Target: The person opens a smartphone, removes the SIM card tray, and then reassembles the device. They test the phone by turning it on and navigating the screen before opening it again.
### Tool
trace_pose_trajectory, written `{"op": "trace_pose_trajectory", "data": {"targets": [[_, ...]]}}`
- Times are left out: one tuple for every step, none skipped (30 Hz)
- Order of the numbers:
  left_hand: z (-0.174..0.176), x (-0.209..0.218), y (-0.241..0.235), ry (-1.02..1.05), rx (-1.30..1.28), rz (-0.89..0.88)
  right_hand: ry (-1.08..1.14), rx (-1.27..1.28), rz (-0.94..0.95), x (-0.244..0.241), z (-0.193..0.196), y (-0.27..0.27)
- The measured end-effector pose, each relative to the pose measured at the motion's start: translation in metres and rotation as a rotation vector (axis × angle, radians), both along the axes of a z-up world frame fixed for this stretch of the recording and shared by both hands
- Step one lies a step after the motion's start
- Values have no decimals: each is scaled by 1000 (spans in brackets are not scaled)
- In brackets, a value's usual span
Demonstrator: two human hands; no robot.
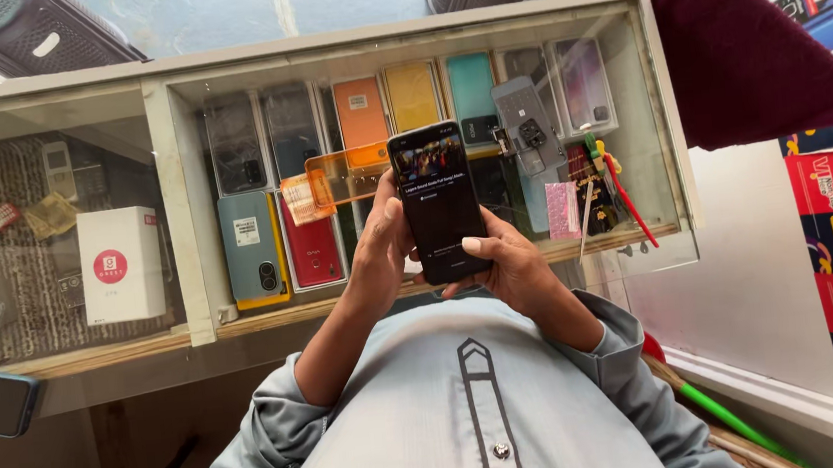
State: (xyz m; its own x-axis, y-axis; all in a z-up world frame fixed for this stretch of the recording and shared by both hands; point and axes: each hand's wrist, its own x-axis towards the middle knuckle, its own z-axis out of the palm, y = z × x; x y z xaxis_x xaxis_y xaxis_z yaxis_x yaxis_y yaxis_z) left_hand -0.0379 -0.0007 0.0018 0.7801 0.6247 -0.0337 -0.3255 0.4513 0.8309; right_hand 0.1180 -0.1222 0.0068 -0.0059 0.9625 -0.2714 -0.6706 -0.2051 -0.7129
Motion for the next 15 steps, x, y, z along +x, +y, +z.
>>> {"op": "trace_pose_trajectory", "data": {"targets": [[0,0,1,-5,-1,-5,16,5,-9,0,0,0],[1,0,1,-19,0,-13,33,8,-16,0,0,0],[1,0,2,-32,0,-20,40,27,-12,1,-1,0],[2,0,1,-45,-3,-29,48,42,-10,2,-2,-1],[2,0,2,-47,4,-35,56,57,-9,3,-3,-2],[2,0,2,-48,6,-43,65,55,-6,4,-4,-4],[2,-1,1,-50,8,-50,74,53,-4,4,-6,-7],[3,-1,1,-59,-4,-57,80,59,2,5,-7,-6],[4,-2,1,-68,-15,-64,68,58,7,5,-7,-5],[5,-3,0,-77,-28,-68,56,55,15,5,-7,-6],[5,-4,-1,-75,-33,-70,44,52,24,4,-7,-7],[5,-5,-1,-73,-37,-71,29,60,28,4,-6,-6],[5,-5,-2,-71,-40,-71,14,67,33,3,-6,-7],[5,-6,-2,-63,-39,-65,-2,76,38,2,-6,-7],[5,-7,-3,-54,-38,-58,-15,75,42,0,-5,-9]]}}
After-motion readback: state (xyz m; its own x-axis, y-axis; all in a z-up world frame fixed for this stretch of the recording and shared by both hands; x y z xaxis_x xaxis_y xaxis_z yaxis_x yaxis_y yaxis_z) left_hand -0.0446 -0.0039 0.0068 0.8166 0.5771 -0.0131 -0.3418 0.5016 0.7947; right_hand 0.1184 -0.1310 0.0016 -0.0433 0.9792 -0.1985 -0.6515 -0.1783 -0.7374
